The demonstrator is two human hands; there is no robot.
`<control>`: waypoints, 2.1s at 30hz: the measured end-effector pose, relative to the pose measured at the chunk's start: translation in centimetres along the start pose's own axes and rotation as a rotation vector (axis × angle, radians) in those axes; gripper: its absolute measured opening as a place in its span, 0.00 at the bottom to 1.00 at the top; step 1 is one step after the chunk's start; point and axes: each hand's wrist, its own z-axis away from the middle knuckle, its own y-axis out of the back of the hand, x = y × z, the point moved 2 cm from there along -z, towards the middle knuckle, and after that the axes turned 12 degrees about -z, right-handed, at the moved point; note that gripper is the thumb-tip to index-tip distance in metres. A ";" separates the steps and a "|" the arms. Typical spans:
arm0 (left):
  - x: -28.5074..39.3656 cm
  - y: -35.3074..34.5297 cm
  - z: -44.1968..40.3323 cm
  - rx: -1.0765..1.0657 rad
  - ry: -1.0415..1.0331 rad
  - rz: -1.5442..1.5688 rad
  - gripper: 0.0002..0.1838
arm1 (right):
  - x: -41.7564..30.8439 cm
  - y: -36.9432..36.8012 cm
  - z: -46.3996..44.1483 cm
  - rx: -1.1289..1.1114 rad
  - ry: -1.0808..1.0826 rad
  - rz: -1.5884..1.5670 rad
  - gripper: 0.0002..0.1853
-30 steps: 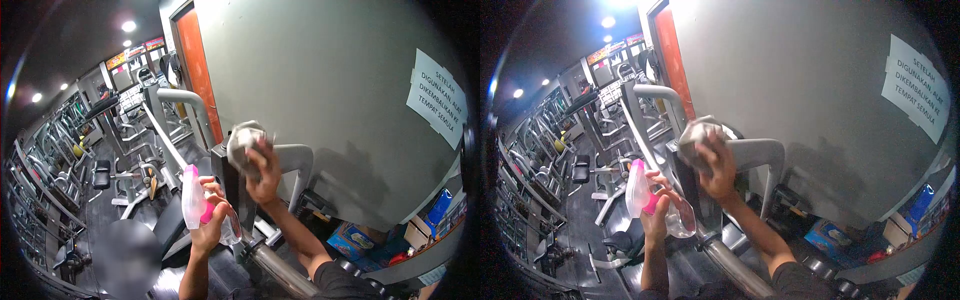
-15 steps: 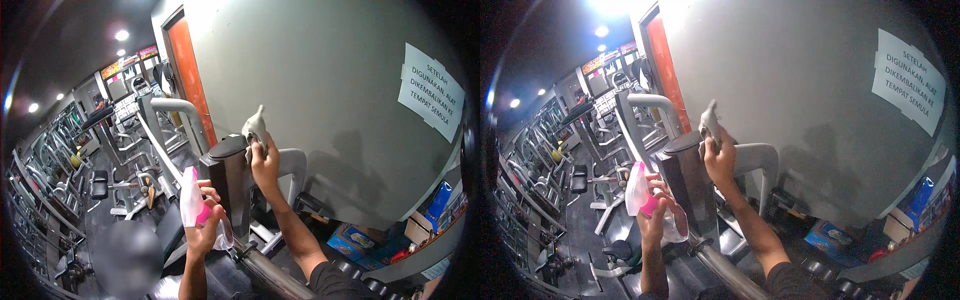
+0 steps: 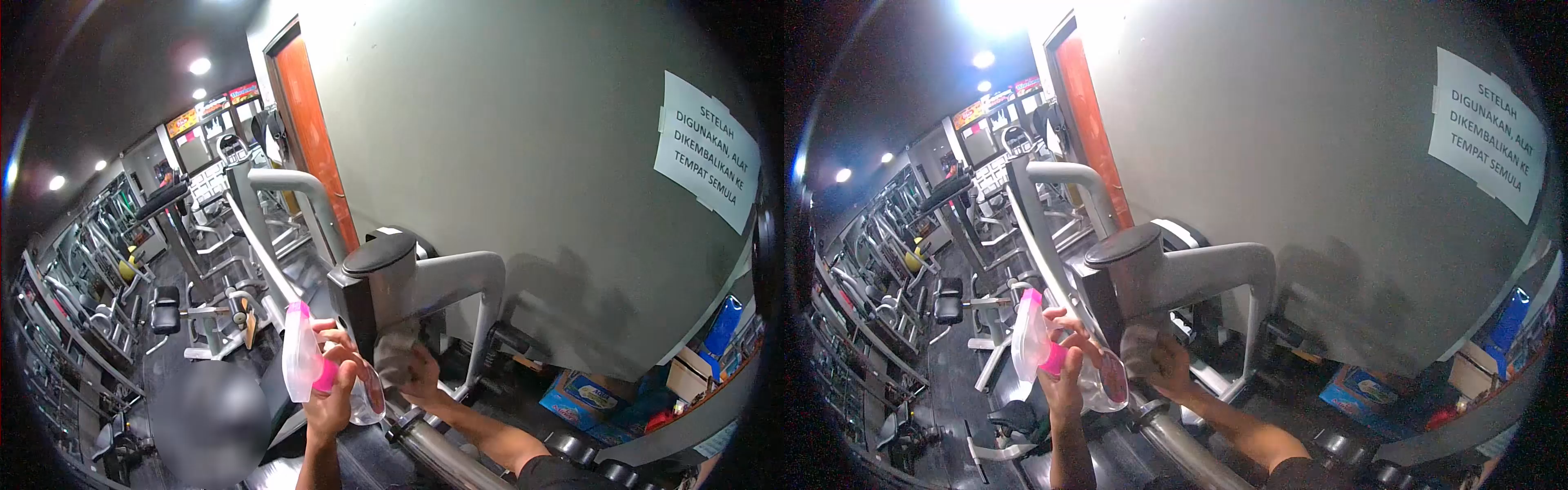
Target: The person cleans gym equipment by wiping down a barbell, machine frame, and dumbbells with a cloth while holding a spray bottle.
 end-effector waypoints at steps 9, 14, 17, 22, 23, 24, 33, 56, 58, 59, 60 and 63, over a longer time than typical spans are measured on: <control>-0.3 0.3 0.6 0.021 0.040 0.043 0.34 | -5.7 -0.1 -13.3 0.025 0.162 0.323 0.19; -0.1 0.1 0.6 0.104 0.078 0.009 0.38 | -1.4 -1.3 -3.4 -0.189 0.078 0.280 0.27; -0.2 0.5 0.7 0.013 0.045 0.060 0.32 | 1.7 -1.0 4.2 -0.295 0.074 0.187 0.28; -0.5 0.6 1.0 0.036 0.080 0.050 0.32 | 3.8 -0.2 6.8 -0.301 0.032 0.130 0.21; -0.5 0.7 1.1 0.045 0.078 0.042 0.32 | 4.0 -0.2 6.3 -0.233 0.008 0.176 0.18; -0.4 0.7 1.1 0.055 0.077 0.034 0.32 | 3.4 -0.3 4.3 -0.231 0.006 0.177 0.18; -0.3 0.3 0.8 0.163 0.035 -0.041 0.36 | -0.1 -0.7 -3.5 -0.060 -0.018 0.226 0.18; -0.4 0.7 0.9 0.094 0.032 0.044 0.31 | -1.5 1.8 1.2 0.118 -0.444 0.098 0.15; -0.4 0.5 1.0 0.090 0.035 0.033 0.31 | -3.0 1.8 -0.5 0.068 -0.373 0.048 0.15; -0.4 0.3 0.9 0.130 0.030 0.010 0.33 | -2.7 1.5 -0.5 0.077 -0.188 0.089 0.15; -0.4 0.2 0.9 0.170 0.026 -0.014 0.34 | -3.2 1.1 -1.8 0.141 -0.172 -0.024 0.16; -0.4 0.2 1.0 0.188 0.022 -0.008 0.34 | -3.3 0.8 -7.3 0.140 0.218 0.233 0.18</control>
